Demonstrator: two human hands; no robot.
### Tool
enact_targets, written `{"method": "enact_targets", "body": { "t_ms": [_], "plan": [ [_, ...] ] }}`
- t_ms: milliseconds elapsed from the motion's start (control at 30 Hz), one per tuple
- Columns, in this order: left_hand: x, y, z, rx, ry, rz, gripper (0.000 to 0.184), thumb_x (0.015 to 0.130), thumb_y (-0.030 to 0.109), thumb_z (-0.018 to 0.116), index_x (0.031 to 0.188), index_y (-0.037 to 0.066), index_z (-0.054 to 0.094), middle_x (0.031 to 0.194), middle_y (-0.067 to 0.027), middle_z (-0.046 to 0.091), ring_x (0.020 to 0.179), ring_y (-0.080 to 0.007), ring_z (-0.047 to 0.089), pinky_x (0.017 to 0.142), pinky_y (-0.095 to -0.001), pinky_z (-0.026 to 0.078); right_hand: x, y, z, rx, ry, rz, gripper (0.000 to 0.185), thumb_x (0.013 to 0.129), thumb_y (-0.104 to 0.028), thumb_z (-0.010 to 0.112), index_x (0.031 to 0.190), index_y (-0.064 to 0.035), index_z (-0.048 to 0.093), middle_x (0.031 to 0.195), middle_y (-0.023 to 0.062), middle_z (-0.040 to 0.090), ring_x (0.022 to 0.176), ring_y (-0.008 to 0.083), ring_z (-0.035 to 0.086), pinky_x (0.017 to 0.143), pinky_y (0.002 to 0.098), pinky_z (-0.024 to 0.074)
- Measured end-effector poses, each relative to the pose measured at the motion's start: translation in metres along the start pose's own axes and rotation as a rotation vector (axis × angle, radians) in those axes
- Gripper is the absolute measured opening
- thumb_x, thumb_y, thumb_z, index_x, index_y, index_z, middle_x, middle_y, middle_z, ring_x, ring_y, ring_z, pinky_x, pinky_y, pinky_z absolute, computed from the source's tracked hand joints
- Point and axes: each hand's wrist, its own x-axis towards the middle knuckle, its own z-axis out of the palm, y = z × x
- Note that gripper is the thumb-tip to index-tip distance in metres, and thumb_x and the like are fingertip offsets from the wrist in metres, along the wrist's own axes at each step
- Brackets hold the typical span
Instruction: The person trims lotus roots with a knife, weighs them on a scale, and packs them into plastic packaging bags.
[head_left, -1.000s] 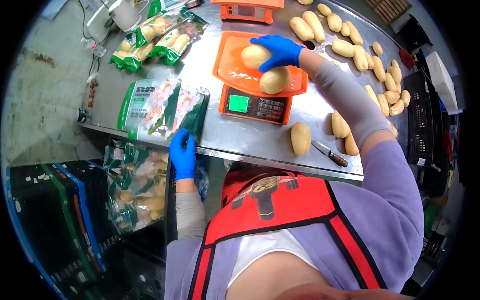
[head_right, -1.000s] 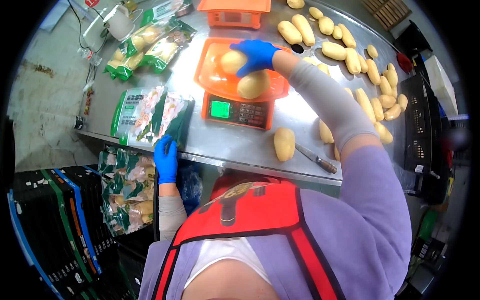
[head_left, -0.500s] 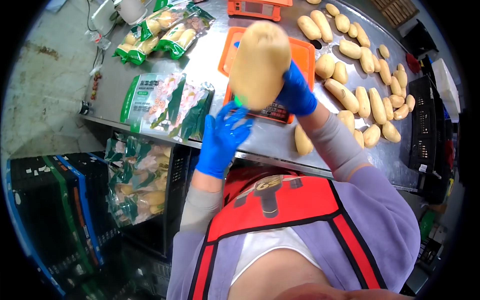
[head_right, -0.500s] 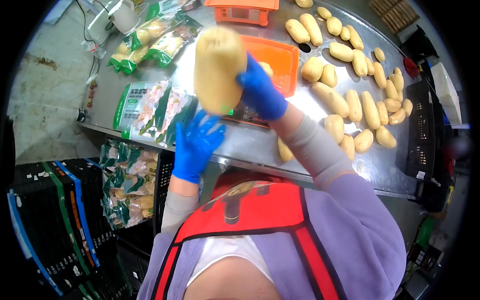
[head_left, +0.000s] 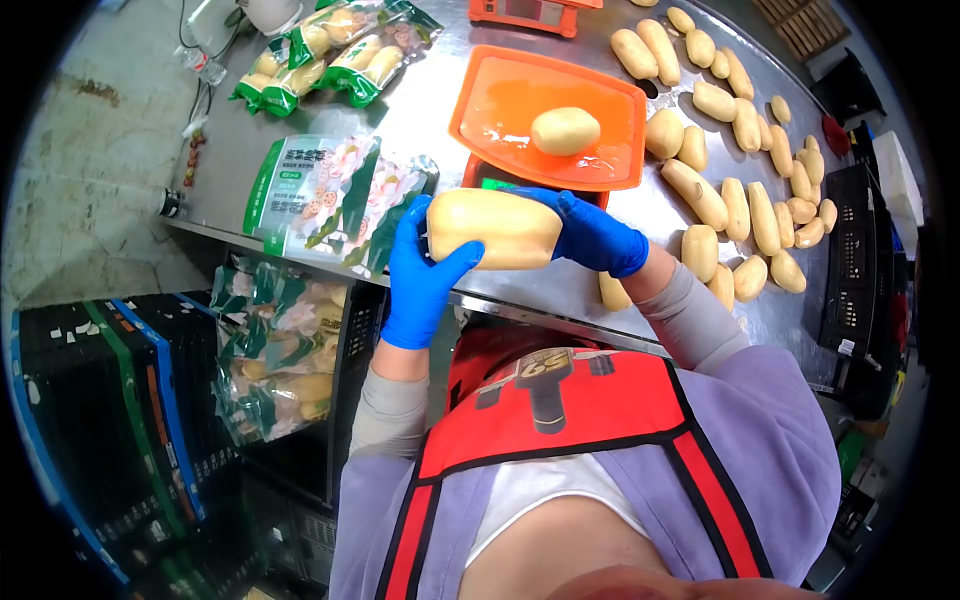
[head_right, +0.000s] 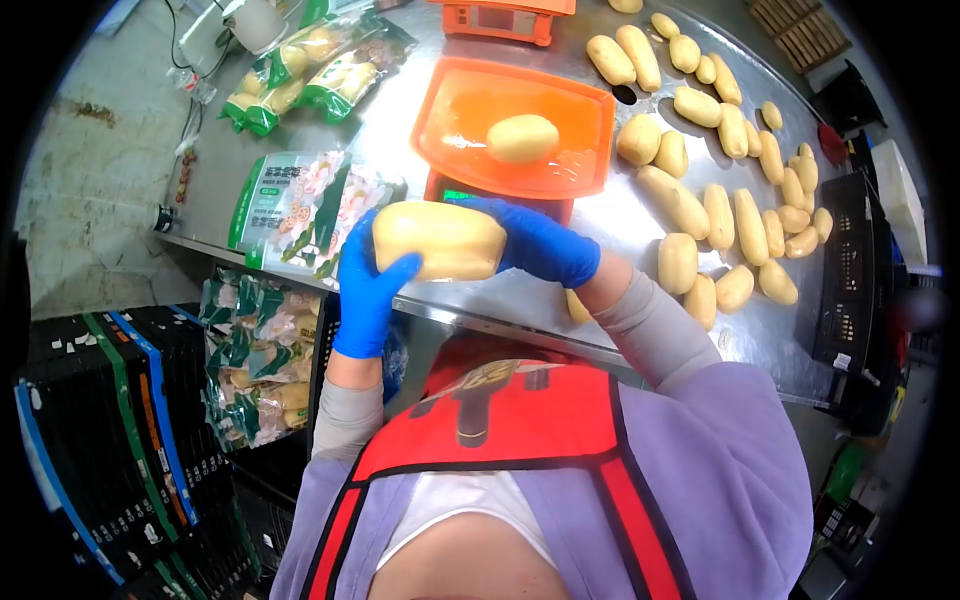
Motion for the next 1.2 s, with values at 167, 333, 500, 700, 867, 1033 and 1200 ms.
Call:
{"method": "enact_targets", "body": {
  "t_ms": [167, 333, 500, 700, 867, 1033, 1200],
  "plan": [
    [0.004, -0.01, -0.011, -0.083, 0.027, -0.098, 0.062, 0.076, 0.013, 0.071, 0.129, 0.001, 0.041, 0.118, -0.0102, 0.052, 0.106, -0.0175, 0.052, 0.088, -0.0308, 0.046, 0.0, 0.006, -0.002, 0.253, -0.012, 0.184, 0.082, 0.087, -0.068, 0.031, 0.141, -0.0069, 0.027, 0.137, 0.0073, 0.041, 0.118, 0.0192, 0.049, 0.086, 0.0382, 0.0492],
    [0.004, -0.017, -0.02, -0.34, 0.033, -0.266, 0.052, 0.082, 0.021, 0.064, 0.126, 0.002, 0.045, 0.116, -0.0098, 0.054, 0.103, -0.0191, 0.056, 0.085, -0.0316, 0.048, 0.006, 0.007, 0.002, 0.245, -0.017, 0.222, 0.082, 0.086, -0.067, 0.032, 0.142, -0.0081, 0.025, 0.135, 0.007, 0.044, 0.114, 0.0176, 0.052, 0.082, 0.0356, 0.0513],
    [0.005, -0.012, -0.023, -0.437, 0.017, -0.319, 0.052, 0.081, 0.021, 0.065, 0.125, 0.002, 0.045, 0.116, -0.0097, 0.054, 0.104, -0.0195, 0.056, 0.087, -0.0322, 0.048, 0.006, 0.004, 0.011, 0.179, 0.031, 0.232, 0.076, 0.087, -0.062, 0.039, 0.14, -0.0075, 0.03, 0.131, 0.0073, 0.047, 0.112, 0.0181, 0.053, 0.083, 0.0338, 0.0509],
    [-0.009, -0.02, -0.021, -0.086, -0.114, -0.304, 0.065, 0.073, 0.022, 0.075, 0.124, 0.001, 0.04, 0.12, -0.0114, 0.049, 0.112, -0.0208, 0.048, 0.093, -0.0338, 0.041, -0.007, -0.006, 0.015, -0.219, 0.191, -0.041, 0.062, 0.081, -0.03, 0.068, 0.132, -0.0063, 0.041, 0.119, 0.0075, 0.055, 0.102, 0.0161, 0.055, 0.084, 0.0296, 0.0476],
    [0.002, 0.004, 0.031, 0.362, -0.645, -0.118, 0.1, 0.06, 0.028, 0.083, 0.138, -0.003, 0.029, 0.127, -0.0165, 0.048, 0.115, -0.0272, 0.05, 0.097, -0.0359, 0.039, -0.051, -0.023, 0.011, -0.791, 0.156, 0.075, 0.06, 0.076, -0.034, 0.07, 0.123, -0.0047, 0.05, 0.107, 0.0143, 0.063, 0.098, 0.0234, 0.062, 0.087, 0.0352, 0.0477],
    [0.021, -0.023, 0.073, 0.092, -0.707, -0.372, 0.071, 0.06, 0.012, 0.081, 0.122, -0.001, 0.047, 0.114, -0.0099, 0.058, 0.102, -0.0177, 0.057, 0.088, -0.0327, 0.047, -0.124, -0.008, -0.021, -0.133, 0.667, 0.048, 0.046, 0.085, -0.029, 0.062, 0.12, -0.0013, 0.053, 0.099, 0.0089, 0.063, 0.089, 0.0173, 0.059, 0.078, 0.0294, 0.0489],
    [0.027, -0.046, 0.094, -0.16, -0.63, -0.464, 0.064, 0.069, 0.008, 0.073, 0.126, 0.001, 0.043, 0.115, -0.0101, 0.056, 0.105, -0.0211, 0.056, 0.091, -0.0353, 0.046, -0.23, 0.049, -0.057, -0.929, 1.12, 0.273, 0.032, 0.079, -0.027, 0.066, 0.104, -0.0067, 0.064, 0.095, 0.0104, 0.065, 0.082, 0.0251, 0.063, 0.074, 0.0326, 0.0491]
  ]
}}
